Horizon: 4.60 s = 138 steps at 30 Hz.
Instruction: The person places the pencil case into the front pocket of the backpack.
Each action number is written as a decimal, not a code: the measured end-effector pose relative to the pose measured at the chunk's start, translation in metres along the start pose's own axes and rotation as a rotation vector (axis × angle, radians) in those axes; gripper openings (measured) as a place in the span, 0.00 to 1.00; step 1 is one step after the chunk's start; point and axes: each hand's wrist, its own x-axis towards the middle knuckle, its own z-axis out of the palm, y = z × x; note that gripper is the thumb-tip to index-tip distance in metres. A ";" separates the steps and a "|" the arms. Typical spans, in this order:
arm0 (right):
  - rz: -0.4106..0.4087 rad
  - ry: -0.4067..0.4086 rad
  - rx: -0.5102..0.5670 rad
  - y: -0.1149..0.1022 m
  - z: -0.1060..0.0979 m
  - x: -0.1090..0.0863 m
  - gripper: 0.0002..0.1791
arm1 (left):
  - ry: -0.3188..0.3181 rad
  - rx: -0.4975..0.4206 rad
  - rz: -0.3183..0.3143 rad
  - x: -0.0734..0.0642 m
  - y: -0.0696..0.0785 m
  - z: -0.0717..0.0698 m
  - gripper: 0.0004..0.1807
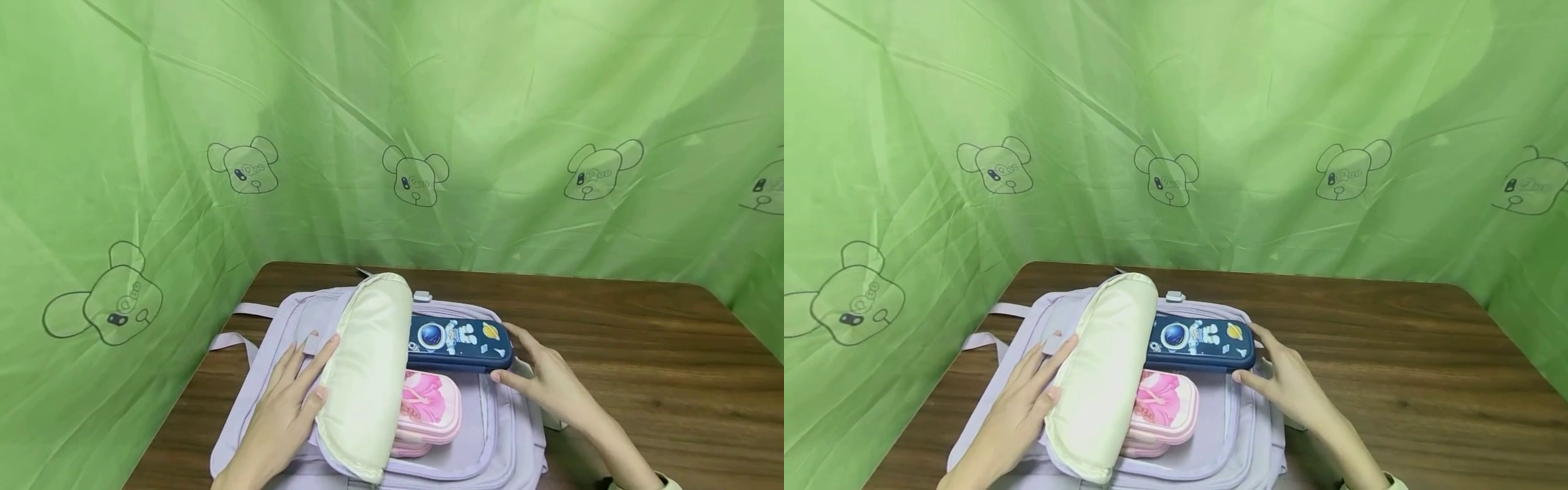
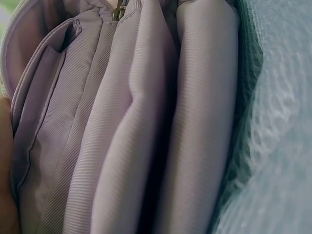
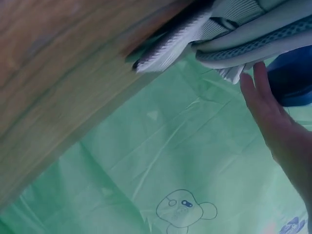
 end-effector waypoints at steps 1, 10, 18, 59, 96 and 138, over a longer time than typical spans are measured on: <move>-0.008 0.006 -0.006 -0.001 0.000 0.000 0.43 | 0.002 0.001 0.002 0.000 0.000 0.000 0.29; -0.049 0.014 -0.017 -0.011 0.006 0.005 0.42 | 0.002 0.032 0.054 0.001 -0.002 0.001 0.30; -0.049 0.037 -0.109 -0.016 0.011 0.008 0.44 | 0.016 0.036 0.084 0.001 -0.003 0.002 0.29; -0.069 0.074 -0.182 -0.030 0.025 0.014 0.44 | 0.005 0.011 0.092 0.000 -0.003 0.000 0.30; -0.039 0.057 -0.158 -0.046 0.037 0.021 0.43 | 0.035 0.024 0.131 -0.001 -0.004 0.002 0.28; -0.082 -0.031 -0.096 -0.045 0.037 0.019 0.41 | -0.141 -0.075 -0.291 -0.001 0.000 -0.013 0.45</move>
